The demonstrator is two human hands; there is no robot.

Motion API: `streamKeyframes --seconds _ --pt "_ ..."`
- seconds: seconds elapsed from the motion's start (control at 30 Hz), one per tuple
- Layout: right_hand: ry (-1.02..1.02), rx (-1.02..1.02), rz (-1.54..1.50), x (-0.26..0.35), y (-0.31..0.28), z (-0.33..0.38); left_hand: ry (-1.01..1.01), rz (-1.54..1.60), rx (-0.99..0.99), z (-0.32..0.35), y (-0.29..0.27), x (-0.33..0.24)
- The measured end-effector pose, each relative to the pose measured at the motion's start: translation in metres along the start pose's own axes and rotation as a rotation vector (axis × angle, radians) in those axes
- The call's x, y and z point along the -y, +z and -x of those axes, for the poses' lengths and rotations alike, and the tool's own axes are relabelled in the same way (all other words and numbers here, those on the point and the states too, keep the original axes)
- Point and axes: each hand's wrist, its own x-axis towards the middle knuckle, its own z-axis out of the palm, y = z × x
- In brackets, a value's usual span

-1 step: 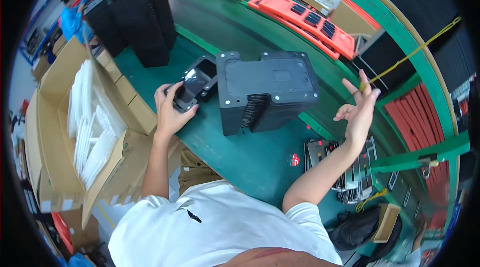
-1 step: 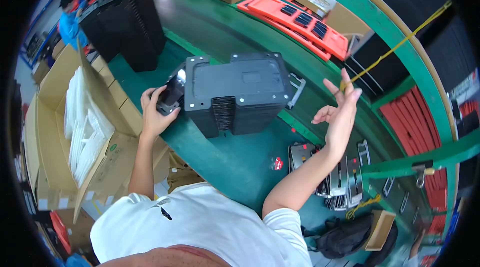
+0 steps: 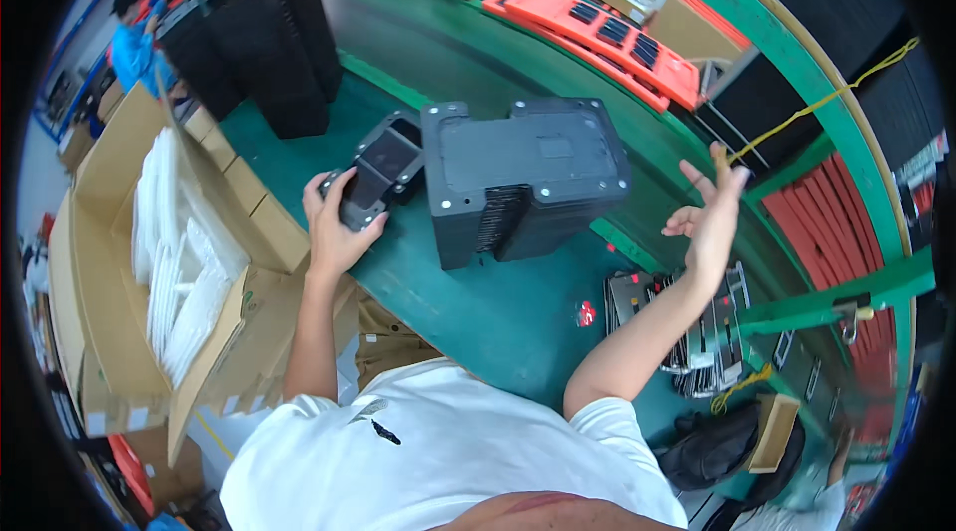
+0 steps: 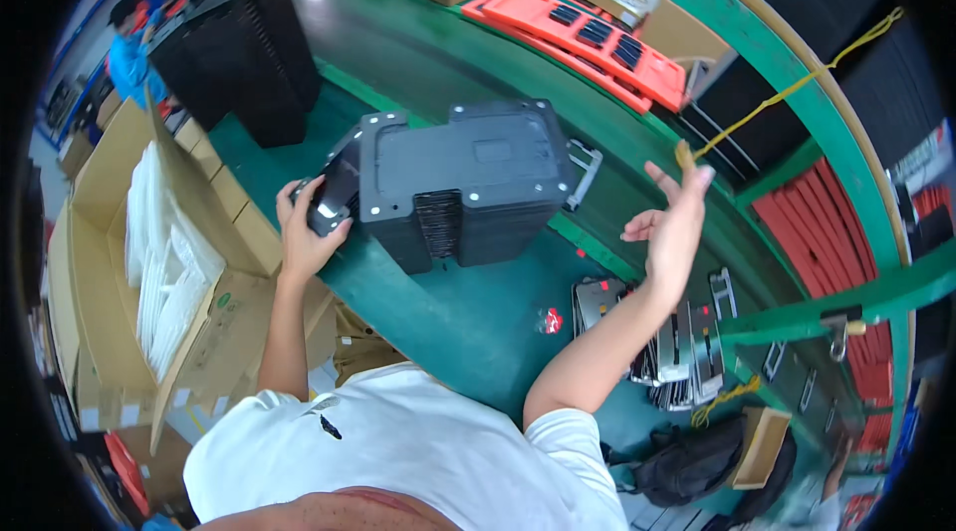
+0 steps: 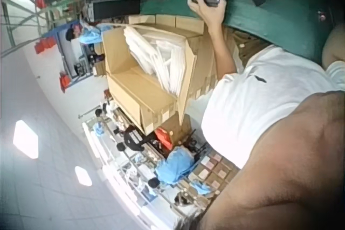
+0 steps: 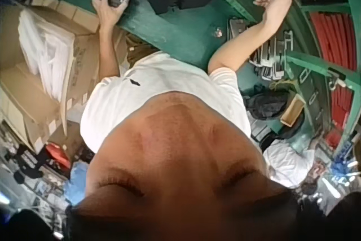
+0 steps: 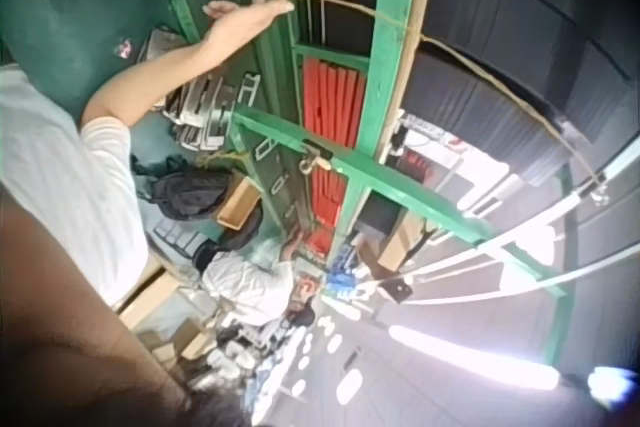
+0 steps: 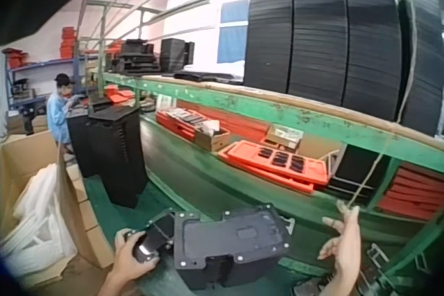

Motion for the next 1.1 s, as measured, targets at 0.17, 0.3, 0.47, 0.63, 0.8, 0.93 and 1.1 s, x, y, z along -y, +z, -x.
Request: streamKeyframes --seconds 0.17,0.3,0.47,0.63,0.8,0.93,1.1 --pt "0.107 0.136 0.959 -0.148 -0.015 -0.077 0.002 0.147 -0.071 0.010 0.007 0.018" --pt "-0.106 0.291 1.008 -0.199 0.045 -0.120 -0.010 0.124 -0.088 0.009 0.004 0.022" --pt "-0.305 0.474 1.009 -0.213 0.080 -0.149 -0.101 0.176 -0.052 0.014 -0.003 0.012" --pt "-0.322 0.583 1.148 -0.200 0.054 -0.165 -0.151 0.180 -0.036 0.020 0.001 0.010" --pt "-0.196 0.180 1.362 -0.179 0.025 -0.223 -0.125 0.232 -0.009 0.018 0.004 0.008" --pt "-0.484 0.161 1.107 -0.090 -0.002 -0.237 0.150 0.196 -0.177 -0.013 -0.017 -0.009" --pt "-0.298 0.399 0.817 0.044 0.057 -0.091 0.413 0.633 -0.065 -0.064 -0.040 -0.076"
